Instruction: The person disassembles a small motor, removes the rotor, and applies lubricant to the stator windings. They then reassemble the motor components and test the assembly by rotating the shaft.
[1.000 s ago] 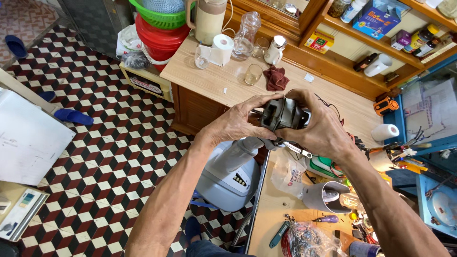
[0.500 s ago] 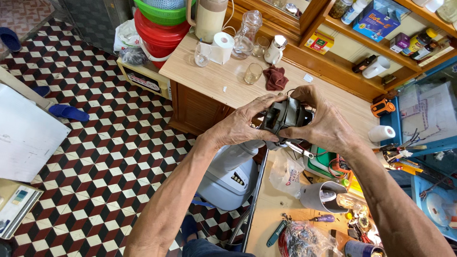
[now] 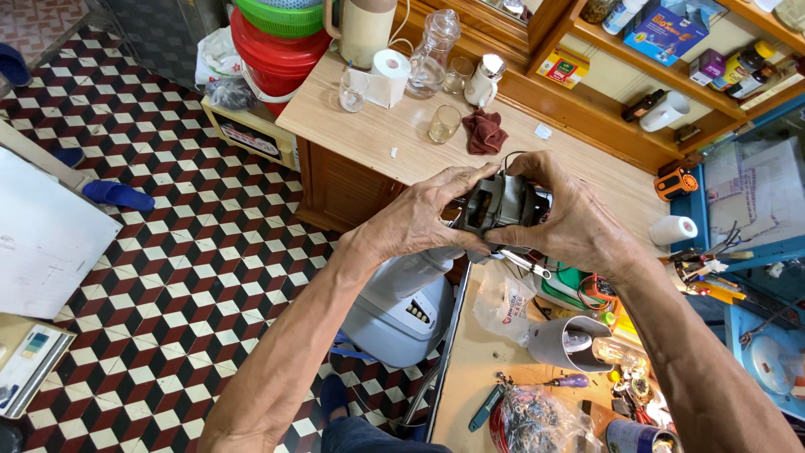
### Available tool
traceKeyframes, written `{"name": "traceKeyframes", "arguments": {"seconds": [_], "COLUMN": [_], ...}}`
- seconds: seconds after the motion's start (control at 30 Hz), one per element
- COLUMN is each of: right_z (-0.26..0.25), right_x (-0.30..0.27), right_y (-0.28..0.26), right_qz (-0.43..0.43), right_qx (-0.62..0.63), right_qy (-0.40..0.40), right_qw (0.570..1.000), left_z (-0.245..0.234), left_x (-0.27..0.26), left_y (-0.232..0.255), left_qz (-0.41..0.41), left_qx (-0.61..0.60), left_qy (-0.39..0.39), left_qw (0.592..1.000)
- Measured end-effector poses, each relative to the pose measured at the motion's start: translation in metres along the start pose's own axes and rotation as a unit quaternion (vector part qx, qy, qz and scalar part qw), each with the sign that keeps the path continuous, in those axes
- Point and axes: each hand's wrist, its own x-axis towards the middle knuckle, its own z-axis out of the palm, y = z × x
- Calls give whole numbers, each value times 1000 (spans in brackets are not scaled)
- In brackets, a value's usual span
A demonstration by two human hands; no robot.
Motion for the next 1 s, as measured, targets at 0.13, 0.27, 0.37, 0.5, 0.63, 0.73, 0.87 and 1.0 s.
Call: {"name": "traceKeyframes", "arguments": {"seconds": [0.13,0.27,0.37,0.5,0.63,0.73,0.87,1.0], "right_z": [3,7,12,21,28,19,13,16], "right_x": [1,-3,-5,-6,-9,-18,-34,-31], "right_y": [0,6,9,11,13,19,25,25], "right_qz": [3,-28,-72,-28,-89,-30,14,19], "right_qx": [9,2,13,64,121,323,187,5], "right_qy": [6,38,67,81,106,71,71,3], "right_qw": [1000,999,995,994,983,943,980,1000], "left_z": [4,17,18,2,-10,-15,-13,-8], "left_x": [0,-5,-1,10,26,29,28,27], "left_y": [-2,-1,-3,-1,8,12,4,-8], "left_qz": [6,2,-16,1,-42,-68,-20,-40], "left_qx": [9,9,10,12,49,64,62,28], "left_qy": [3,46,35,0,-62,-89,-72,-89], "left_qw": [1000,999,999,1000,996,992,995,995]}}
